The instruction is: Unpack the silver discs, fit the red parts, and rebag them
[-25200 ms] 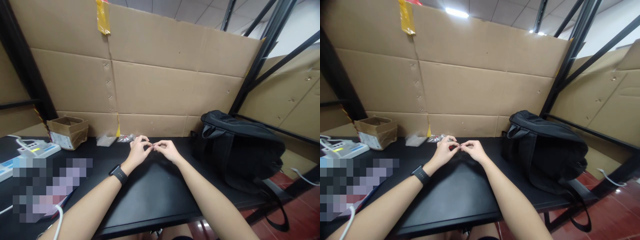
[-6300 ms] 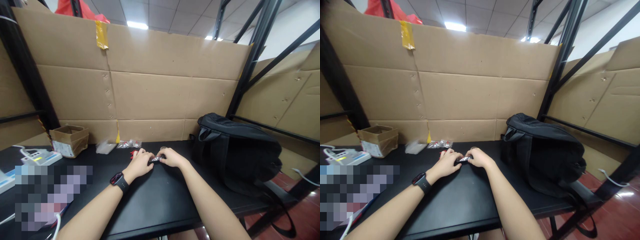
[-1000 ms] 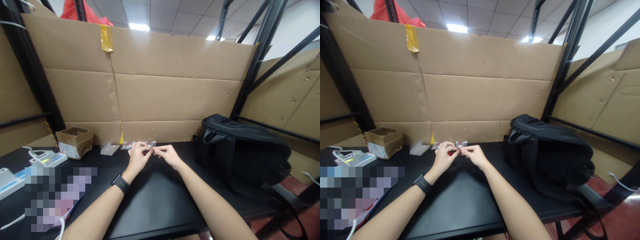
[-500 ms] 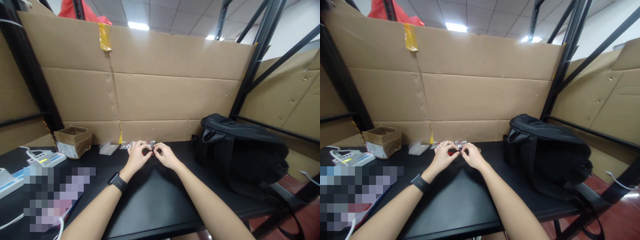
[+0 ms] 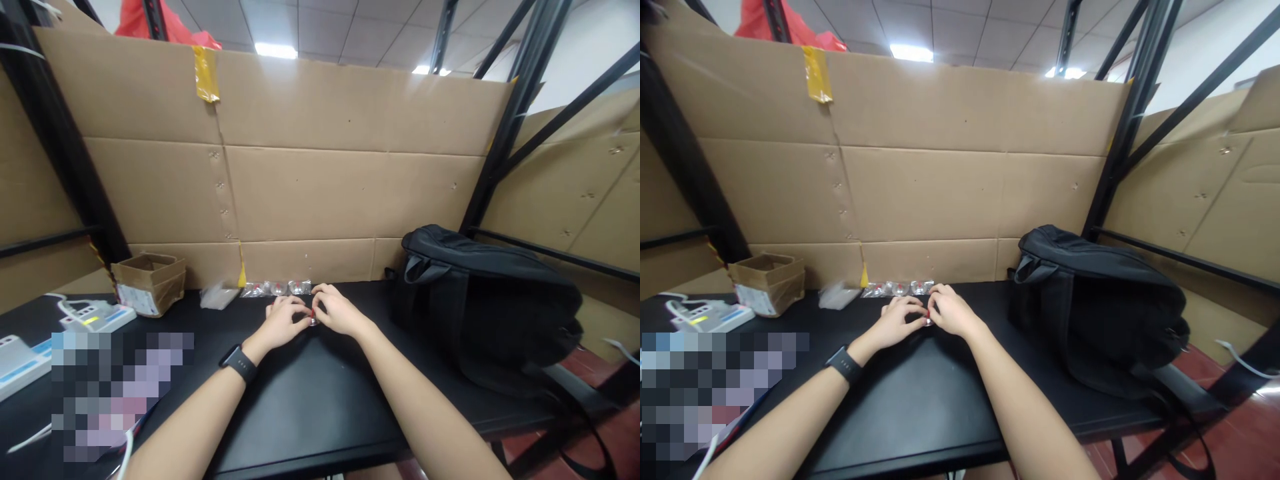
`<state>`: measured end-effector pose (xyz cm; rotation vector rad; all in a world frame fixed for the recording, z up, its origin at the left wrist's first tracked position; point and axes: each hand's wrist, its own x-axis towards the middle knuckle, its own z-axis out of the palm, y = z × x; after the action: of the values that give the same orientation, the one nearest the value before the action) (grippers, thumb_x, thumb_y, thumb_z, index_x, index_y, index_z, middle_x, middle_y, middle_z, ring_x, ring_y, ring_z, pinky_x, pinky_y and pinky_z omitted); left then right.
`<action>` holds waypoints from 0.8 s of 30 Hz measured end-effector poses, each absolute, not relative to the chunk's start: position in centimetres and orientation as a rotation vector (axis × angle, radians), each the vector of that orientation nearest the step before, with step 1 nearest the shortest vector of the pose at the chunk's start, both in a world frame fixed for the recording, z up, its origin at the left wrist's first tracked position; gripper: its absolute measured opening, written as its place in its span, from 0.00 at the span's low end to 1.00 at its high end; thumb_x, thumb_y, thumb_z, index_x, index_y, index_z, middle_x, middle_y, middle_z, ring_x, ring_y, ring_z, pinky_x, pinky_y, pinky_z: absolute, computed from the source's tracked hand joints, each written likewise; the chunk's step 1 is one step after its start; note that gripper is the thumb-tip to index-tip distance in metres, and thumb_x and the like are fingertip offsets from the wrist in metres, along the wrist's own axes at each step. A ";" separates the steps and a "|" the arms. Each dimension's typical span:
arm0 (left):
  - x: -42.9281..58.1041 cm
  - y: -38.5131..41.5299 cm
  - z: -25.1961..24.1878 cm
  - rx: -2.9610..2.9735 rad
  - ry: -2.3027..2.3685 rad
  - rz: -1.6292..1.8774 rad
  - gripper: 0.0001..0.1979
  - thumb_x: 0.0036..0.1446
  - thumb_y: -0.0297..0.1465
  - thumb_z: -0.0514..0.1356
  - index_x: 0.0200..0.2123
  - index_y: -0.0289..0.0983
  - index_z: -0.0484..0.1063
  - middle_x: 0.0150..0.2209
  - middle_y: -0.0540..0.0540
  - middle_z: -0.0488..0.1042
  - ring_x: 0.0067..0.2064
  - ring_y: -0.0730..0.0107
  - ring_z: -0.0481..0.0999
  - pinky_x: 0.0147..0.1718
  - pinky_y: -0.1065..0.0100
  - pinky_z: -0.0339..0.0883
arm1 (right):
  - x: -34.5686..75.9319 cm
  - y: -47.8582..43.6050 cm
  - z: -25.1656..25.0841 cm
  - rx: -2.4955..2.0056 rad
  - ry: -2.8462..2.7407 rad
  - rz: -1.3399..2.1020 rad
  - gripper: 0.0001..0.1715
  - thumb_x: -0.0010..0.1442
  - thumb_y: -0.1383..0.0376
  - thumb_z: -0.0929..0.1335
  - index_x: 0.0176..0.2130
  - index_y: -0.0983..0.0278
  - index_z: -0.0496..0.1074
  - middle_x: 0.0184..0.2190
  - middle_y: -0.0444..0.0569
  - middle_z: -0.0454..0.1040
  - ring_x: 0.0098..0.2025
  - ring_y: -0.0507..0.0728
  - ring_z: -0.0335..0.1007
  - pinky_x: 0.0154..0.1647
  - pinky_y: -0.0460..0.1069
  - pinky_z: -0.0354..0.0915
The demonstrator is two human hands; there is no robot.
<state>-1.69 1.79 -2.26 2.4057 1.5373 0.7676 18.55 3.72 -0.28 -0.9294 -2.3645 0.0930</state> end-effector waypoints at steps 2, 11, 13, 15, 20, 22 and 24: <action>-1.6 1.8 -2.2 2.440 1.531 0.743 0.13 0.59 0.47 0.60 0.42 0.53 0.80 0.53 0.48 0.74 0.56 0.50 0.65 0.52 0.49 0.57 | 18.7 4.0 -0.5 -0.942 -2.369 0.112 0.05 0.62 0.67 0.67 0.33 0.63 0.72 0.50 0.53 0.70 0.55 0.59 0.65 0.56 0.54 0.64; -8.1 4.2 -1.5 2.216 2.324 0.886 0.16 0.61 0.29 0.54 0.52 0.41 0.70 0.51 0.38 0.75 0.54 0.51 0.71 0.52 0.51 0.57 | 19.9 5.0 -0.7 -1.061 -2.367 0.199 0.04 0.57 0.70 0.69 0.30 0.63 0.73 0.49 0.53 0.70 0.53 0.59 0.67 0.57 0.53 0.63; -10.3 4.7 -1.7 2.055 2.531 0.816 0.18 0.60 0.27 0.54 0.53 0.37 0.68 0.50 0.35 0.76 0.53 0.50 0.73 0.50 0.53 0.59 | 20.1 5.2 -0.7 -1.077 -2.366 0.217 0.04 0.56 0.70 0.69 0.29 0.63 0.73 0.48 0.53 0.70 0.53 0.59 0.67 0.57 0.52 0.62; -11.9 5.0 -2.0 1.933 2.631 0.742 0.16 0.58 0.25 0.53 0.50 0.36 0.68 0.47 0.35 0.77 0.50 0.50 0.76 0.48 0.53 0.60 | 20.3 5.3 -0.7 -1.084 -2.362 0.235 0.05 0.56 0.71 0.69 0.29 0.63 0.74 0.48 0.53 0.70 0.53 0.59 0.67 0.57 0.52 0.62; -13.1 5.1 -2.3 1.732 2.717 0.752 0.18 0.56 0.24 0.54 0.51 0.39 0.67 0.43 0.37 0.79 0.47 0.50 0.78 0.45 0.57 0.62 | 20.4 5.5 -0.9 -1.106 -2.352 0.269 0.05 0.55 0.71 0.69 0.28 0.63 0.74 0.48 0.53 0.70 0.53 0.59 0.67 0.56 0.52 0.63; -13.1 5.1 -2.1 1.683 2.729 0.790 0.19 0.56 0.24 0.53 0.52 0.38 0.66 0.42 0.37 0.80 0.46 0.51 0.79 0.43 0.59 0.62 | 20.5 5.6 -1.0 -1.114 -2.357 0.275 0.05 0.55 0.71 0.69 0.29 0.64 0.75 0.48 0.53 0.71 0.53 0.59 0.68 0.56 0.52 0.63; -13.1 5.0 -1.9 1.656 2.717 0.847 0.19 0.56 0.23 0.53 0.52 0.39 0.66 0.41 0.37 0.80 0.46 0.52 0.79 0.43 0.59 0.62 | 20.6 5.7 -1.0 -1.116 -2.365 0.271 0.04 0.55 0.71 0.70 0.28 0.64 0.75 0.47 0.53 0.71 0.52 0.59 0.68 0.56 0.52 0.63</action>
<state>-13.13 4.96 -1.89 1.6564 2.7171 0.8468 20.62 5.71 -1.05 -1.1164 -2.3648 0.2714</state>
